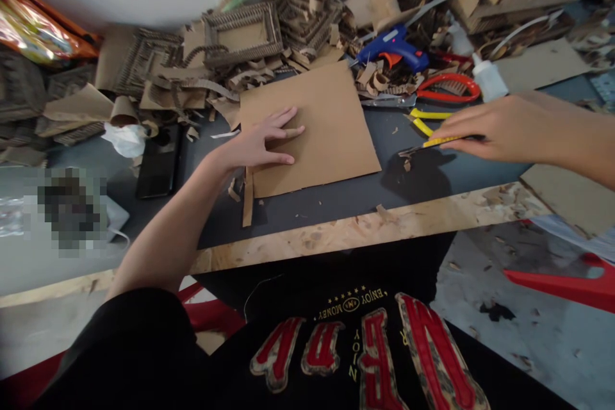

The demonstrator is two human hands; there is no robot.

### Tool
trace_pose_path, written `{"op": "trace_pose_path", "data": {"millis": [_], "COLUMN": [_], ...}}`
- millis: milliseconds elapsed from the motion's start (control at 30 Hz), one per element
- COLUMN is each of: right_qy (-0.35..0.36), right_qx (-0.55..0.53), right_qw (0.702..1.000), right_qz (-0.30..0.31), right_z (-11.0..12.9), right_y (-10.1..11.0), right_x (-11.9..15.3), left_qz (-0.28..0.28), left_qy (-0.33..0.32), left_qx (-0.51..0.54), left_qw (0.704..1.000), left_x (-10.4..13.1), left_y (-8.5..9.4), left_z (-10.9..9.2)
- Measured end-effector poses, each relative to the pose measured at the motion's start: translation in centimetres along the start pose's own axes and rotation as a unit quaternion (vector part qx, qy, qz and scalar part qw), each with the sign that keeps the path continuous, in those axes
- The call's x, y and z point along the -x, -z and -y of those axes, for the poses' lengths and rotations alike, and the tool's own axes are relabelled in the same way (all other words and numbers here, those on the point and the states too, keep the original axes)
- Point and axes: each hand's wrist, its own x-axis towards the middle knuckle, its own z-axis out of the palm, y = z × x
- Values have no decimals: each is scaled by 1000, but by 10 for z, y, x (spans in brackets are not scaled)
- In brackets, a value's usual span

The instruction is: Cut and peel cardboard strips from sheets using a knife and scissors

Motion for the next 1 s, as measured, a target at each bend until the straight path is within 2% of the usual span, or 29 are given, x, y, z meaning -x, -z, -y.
{"op": "trace_pose_path", "data": {"millis": [67, 167, 300, 400, 533, 667, 733, 800, 867, 933, 1000], "right_qy": [-14, -35, -49, -56, -32, 10, 17, 18, 49, 118, 192], "right_qx": [15, 34, 59, 54, -16, -97, -136, -165, -203, -265, -340], "right_qw": [1000, 999, 997, 997, 999, 994, 989, 982, 970, 942, 902], "right_qz": [5, 12, 15, -11, -37, -50, -57, -87, -128, -168, -183], "right_z": [-2, -1, 12, 26, 48, 68, 77, 85, 90, 94, 96], "right_y": [5, 8, -2, -12, -14, -11, -9, -9, -12, -20, -30], "right_x": [6, 10, 6, -4, -22, -41, -50, -60, -71, -81, -87], "left_qz": [-2, -19, -1, -16, -90, -243, -294, -310, -307, -305, -310], "left_qy": [5, 13, 28, 48, 11, -52, -69, -83, -101, -125, -144], "left_qx": [-13, -58, -163, -245, -300, -289, -277, -268, -265, -269, -286], "left_qw": [1000, 998, 986, 968, 950, 924, 912, 908, 908, 905, 895], "left_x": [3, 8, 13, 15, 19, 27, 30, 33, 35, 37, 39], "left_y": [2, -1, -18, -28, -19, 5, 11, 11, 4, -7, -16], "left_z": [-8, -38, -92, -111, -100, -84, -80, -79, -79, -79, -80]}}
